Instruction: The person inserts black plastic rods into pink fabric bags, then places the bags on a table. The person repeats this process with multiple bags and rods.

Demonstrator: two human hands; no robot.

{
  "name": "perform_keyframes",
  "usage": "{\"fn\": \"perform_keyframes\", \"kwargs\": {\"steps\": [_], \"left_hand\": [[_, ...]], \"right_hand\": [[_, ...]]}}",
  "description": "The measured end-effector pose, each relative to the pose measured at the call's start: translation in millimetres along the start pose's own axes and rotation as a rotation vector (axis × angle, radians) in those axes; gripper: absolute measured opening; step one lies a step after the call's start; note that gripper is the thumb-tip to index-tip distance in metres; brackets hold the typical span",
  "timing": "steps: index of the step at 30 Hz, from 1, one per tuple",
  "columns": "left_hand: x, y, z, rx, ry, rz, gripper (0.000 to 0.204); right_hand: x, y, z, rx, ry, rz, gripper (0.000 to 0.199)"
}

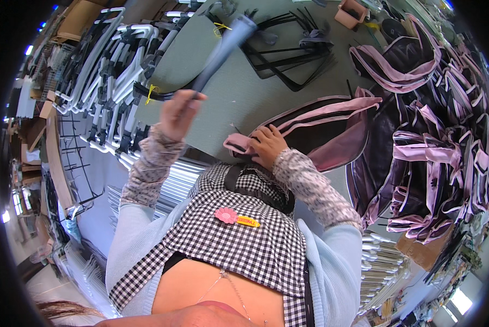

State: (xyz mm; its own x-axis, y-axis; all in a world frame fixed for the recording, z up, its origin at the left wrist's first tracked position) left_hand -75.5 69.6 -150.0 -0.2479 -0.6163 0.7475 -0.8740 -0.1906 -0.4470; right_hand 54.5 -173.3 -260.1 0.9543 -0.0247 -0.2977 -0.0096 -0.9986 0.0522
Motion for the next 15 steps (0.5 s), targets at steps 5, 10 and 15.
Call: {"fn": "perform_keyframes", "kwargs": {"steps": [5, 10, 15], "left_hand": [[-44, 49, 73, -0.392, -0.205, -0.214, 0.041], [-54, 65, 91, -0.443, -0.028, -0.360, 0.031], [-56, 44, 76, -0.457, 0.268, -0.534, 0.019]], "right_hand": [[0, -11, 0, -0.104, -0.219, 0.109, 0.035], [9, 3, -33, 0.026, -0.421, 0.272, 0.029], [35, 3, -24, 0.106, -0.497, 0.275, 0.025]]}}
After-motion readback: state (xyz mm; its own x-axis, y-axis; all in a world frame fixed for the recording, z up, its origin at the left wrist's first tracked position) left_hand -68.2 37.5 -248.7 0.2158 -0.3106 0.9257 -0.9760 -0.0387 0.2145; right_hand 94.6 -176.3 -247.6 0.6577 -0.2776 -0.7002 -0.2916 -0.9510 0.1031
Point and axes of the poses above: each hand's wrist, its own y-axis away from the middle knuckle, its own z-axis out of the palm, x = y × z, the point moved 1 cm from there along -y, towards the middle knuckle, and after that the axes turned 5 degrees about -x, right-handed, at the moved point
